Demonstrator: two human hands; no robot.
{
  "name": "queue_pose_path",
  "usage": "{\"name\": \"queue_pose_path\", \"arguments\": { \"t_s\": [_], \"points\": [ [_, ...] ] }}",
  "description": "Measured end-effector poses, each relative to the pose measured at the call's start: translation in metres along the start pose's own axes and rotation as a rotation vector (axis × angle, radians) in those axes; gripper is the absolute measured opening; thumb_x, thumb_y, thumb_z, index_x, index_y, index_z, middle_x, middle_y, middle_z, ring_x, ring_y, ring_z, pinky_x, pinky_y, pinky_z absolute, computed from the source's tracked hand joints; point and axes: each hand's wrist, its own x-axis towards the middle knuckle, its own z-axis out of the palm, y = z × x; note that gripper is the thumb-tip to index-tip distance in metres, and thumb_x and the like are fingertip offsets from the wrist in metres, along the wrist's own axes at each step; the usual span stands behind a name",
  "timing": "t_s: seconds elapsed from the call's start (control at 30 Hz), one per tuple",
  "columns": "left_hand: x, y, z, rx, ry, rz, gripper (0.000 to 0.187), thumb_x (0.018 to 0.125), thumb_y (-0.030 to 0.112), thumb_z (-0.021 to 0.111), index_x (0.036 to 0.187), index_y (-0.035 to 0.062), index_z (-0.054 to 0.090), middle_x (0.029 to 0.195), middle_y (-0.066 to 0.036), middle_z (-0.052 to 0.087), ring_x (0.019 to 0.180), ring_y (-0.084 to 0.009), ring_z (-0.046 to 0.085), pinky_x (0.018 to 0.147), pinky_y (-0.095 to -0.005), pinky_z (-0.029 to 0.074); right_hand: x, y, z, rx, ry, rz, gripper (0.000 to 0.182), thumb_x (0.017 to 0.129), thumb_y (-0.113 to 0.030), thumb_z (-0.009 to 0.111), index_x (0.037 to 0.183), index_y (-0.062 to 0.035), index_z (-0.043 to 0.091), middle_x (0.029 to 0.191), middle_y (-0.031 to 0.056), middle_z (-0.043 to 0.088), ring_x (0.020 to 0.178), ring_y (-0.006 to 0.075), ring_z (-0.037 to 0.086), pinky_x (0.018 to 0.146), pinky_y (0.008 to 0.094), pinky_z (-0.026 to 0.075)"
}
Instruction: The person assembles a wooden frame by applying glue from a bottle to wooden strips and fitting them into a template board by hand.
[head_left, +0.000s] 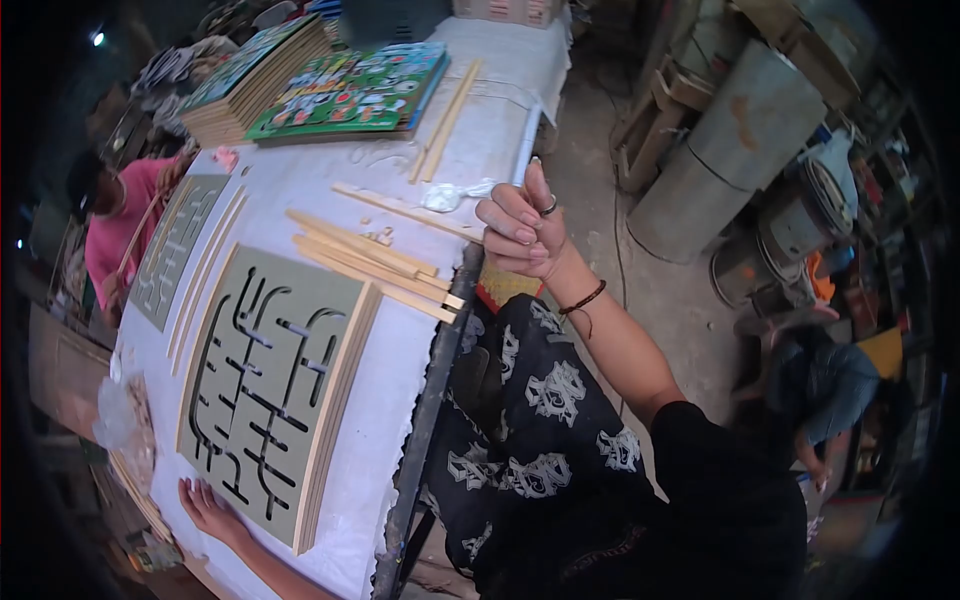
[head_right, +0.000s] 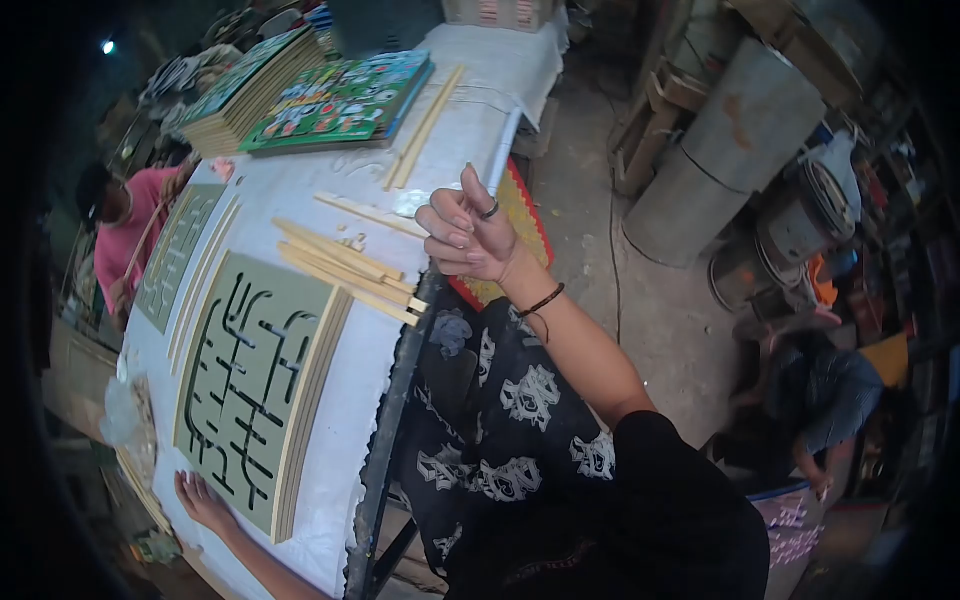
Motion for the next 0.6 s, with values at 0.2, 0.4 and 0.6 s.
{"name": "queue_pose_path", "arguments": {
  "t_s": [0.2, 0.4, 0.6],
  "points": [
    [-0.020, 0.005, -0.024, -0.047, 0.027, -0.024, 0.042, 0.098, 0.021, 0.049, 0.137, 0.0058, 0.047, 0.133, -0.009, 0.050, 0.120, -0.0268, 0.050, 0.103, -0.0396, 0.040, -0.050, 0.016, 0.000, 0.108, 0.505, -0.366, 0.022, 0.104, -0.028, 0.043, 0.098, -0.0086, 0.050, 0.086, 0.0009, 0.047, 0.061, 0.0088, 0.044, 0.048, 0.0224, 0.038],
    [-0.089, 0.056, -0.027, 0.080, 0.110, 0.013, 0.041, 0.097, 0.019, 0.052, 0.136, 0.0072, 0.051, 0.129, -0.009, 0.055, 0.114, -0.0204, 0.057, 0.093, -0.0357, 0.048, -0.151, 0.079, -0.051, 0.027, 0.807, -0.508, 0.020, 0.101, -0.012, 0.047, 0.119, -0.0077, 0.050, 0.092, -0.0011, 0.051, 0.073, 0.0089, 0.048, 0.062, 0.0239, 0.045],
    [-0.169, 0.129, -0.006, 0.148, 0.150, 0.201, 0.033, 0.101, 0.010, 0.046, 0.130, -0.0004, 0.054, 0.123, -0.012, 0.059, 0.109, -0.0199, 0.059, 0.089, -0.0329, 0.051, -0.197, 0.177, -0.050, -0.052, 1.244, -0.250, 0.019, 0.100, -0.017, 0.057, 0.117, -0.0086, 0.057, 0.098, -0.0031, 0.063, 0.073, 0.0045, 0.054, 0.065, 0.0196, 0.047]
  ]
}}
